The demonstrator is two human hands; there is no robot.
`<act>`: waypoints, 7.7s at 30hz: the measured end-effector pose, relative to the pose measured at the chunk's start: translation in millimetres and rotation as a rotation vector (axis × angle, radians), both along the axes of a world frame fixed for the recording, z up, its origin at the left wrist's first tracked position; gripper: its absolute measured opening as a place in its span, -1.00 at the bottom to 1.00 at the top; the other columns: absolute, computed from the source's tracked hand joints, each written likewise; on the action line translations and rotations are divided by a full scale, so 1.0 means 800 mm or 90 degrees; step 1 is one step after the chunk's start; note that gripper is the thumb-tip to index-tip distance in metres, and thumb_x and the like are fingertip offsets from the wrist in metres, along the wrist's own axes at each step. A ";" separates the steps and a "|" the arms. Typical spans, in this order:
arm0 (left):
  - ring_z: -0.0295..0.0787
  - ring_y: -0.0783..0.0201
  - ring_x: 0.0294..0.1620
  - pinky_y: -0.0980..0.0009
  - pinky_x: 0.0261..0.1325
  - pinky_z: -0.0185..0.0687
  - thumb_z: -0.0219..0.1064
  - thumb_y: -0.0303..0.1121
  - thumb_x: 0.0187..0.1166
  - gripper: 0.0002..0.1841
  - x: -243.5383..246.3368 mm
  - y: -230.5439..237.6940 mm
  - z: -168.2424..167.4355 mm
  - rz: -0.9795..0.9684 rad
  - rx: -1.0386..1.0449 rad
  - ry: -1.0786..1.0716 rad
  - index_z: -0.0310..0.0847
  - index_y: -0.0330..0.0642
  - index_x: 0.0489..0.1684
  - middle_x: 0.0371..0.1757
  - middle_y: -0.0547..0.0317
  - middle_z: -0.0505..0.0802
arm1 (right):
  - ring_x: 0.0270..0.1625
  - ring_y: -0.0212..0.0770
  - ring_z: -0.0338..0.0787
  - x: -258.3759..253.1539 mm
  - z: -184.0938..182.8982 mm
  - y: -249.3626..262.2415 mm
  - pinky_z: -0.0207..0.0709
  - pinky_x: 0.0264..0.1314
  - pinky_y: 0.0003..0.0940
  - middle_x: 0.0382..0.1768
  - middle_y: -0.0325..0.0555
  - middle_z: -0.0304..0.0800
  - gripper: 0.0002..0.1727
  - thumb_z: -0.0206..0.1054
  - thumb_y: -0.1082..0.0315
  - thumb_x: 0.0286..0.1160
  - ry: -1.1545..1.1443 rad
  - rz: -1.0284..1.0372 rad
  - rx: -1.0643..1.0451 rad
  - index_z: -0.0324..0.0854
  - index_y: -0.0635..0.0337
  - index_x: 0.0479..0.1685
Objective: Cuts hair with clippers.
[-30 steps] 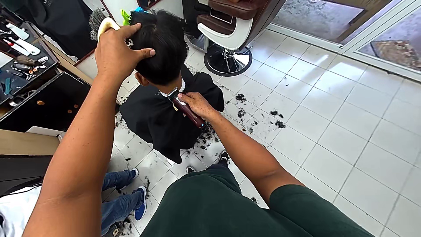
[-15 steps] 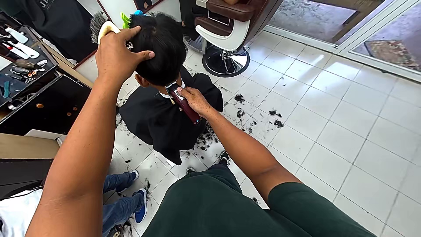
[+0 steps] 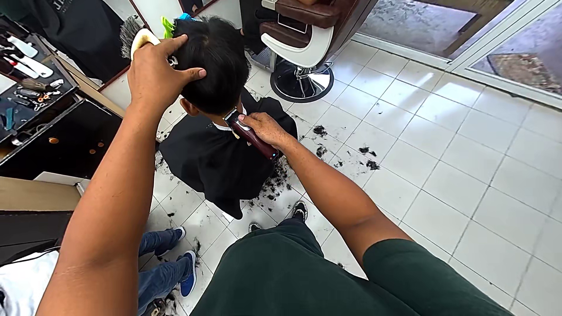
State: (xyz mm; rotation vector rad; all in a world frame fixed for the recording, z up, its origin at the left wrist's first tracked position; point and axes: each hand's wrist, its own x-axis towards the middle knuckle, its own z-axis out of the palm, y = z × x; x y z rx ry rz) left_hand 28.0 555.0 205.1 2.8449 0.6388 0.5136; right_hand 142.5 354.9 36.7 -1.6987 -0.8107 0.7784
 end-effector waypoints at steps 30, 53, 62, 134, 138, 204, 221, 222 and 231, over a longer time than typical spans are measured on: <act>0.78 -0.39 -0.03 -0.33 0.00 0.60 0.32 0.05 0.69 -0.34 -0.095 -0.046 -0.245 -0.079 -0.211 0.065 0.29 0.32 0.82 -0.03 -0.39 0.81 | -0.50 -0.22 0.71 -0.127 -0.012 -0.018 0.72 -0.38 -0.27 -0.42 -0.07 0.67 -0.59 0.12 0.06 0.83 0.239 -0.263 0.050 0.55 0.27 0.18; 0.73 -0.36 0.24 -0.35 0.17 0.60 0.35 -0.25 0.65 -0.17 -0.070 -0.038 -0.251 -0.038 -0.299 0.161 -0.03 0.46 0.92 0.22 -0.37 0.75 | -0.20 -0.09 0.85 -0.106 0.000 0.050 0.79 -0.10 -0.12 -0.15 0.13 0.79 -0.57 0.32 0.10 0.71 0.169 -0.254 0.044 0.56 0.38 0.10; 0.72 -0.34 0.27 -0.33 0.21 0.59 0.36 -0.29 0.65 -0.18 -0.070 -0.037 -0.247 -0.049 -0.301 0.160 0.02 0.43 0.91 0.22 -0.35 0.75 | -0.21 -0.09 0.84 -0.105 0.001 0.050 0.77 -0.12 -0.13 -0.17 0.11 0.79 -0.56 0.37 0.08 0.67 0.134 -0.263 0.027 0.58 0.37 0.09; 0.83 -0.38 -0.05 -0.31 -0.15 0.66 0.19 -0.49 0.60 -0.10 -0.060 0.041 -0.211 -0.280 0.057 0.355 -0.13 0.50 0.94 0.04 -0.35 0.82 | -0.14 -0.11 0.83 -0.160 -0.003 0.082 0.71 0.06 -0.08 -0.14 0.08 0.81 -0.51 0.25 0.01 0.75 0.027 -0.515 0.034 0.59 0.32 0.25; 0.83 -0.35 -0.04 -0.29 -0.14 0.66 0.19 -0.48 0.61 -0.09 -0.059 0.043 -0.212 -0.276 0.058 0.363 -0.16 0.55 0.93 0.05 -0.34 0.82 | -0.17 -0.08 0.82 -0.162 0.001 0.081 0.69 0.03 -0.06 -0.18 0.09 0.79 -0.51 0.26 -0.02 0.74 0.028 -0.513 -0.011 0.63 0.34 0.12; 0.81 -0.41 -0.05 -0.37 -0.14 0.62 0.32 -0.32 0.64 -0.09 -0.057 0.057 -0.205 -0.289 0.133 0.354 -0.19 0.55 0.94 0.01 -0.39 0.80 | -0.16 -0.11 0.78 -0.157 0.004 0.070 0.64 0.01 -0.11 -0.17 0.06 0.74 -0.48 0.11 -0.05 0.83 0.074 -0.501 -0.002 0.61 0.32 0.10; 0.80 -0.40 -0.02 -0.35 -0.11 0.63 0.34 -0.32 0.62 -0.08 -0.056 0.057 -0.203 -0.284 0.127 0.361 -0.18 0.55 0.94 0.03 -0.38 0.80 | -0.17 -0.11 0.78 -0.159 0.009 0.073 0.65 -0.01 -0.10 -0.18 0.06 0.74 -0.51 0.12 -0.03 0.82 0.053 -0.493 -0.015 0.61 0.32 0.08; 0.80 -0.41 -0.03 -0.36 -0.12 0.62 0.33 -0.33 0.61 -0.07 -0.056 0.058 -0.204 -0.285 0.124 0.357 -0.17 0.55 0.93 0.03 -0.39 0.80 | -0.18 -0.10 0.78 -0.158 0.009 0.073 0.63 -0.01 -0.08 -0.20 0.06 0.73 -0.49 0.11 -0.05 0.83 0.053 -0.492 -0.030 0.61 0.32 0.04; 0.80 -0.42 0.06 -0.38 -0.05 0.63 0.33 -0.30 0.63 -0.18 -0.053 0.060 -0.209 -0.272 0.129 0.381 0.01 0.36 0.92 0.10 -0.40 0.81 | -0.19 -0.12 0.75 -0.167 -0.008 0.079 0.61 -0.01 -0.10 -0.21 0.06 0.73 -0.49 0.18 -0.05 0.79 0.080 -0.440 -0.001 0.63 0.33 0.00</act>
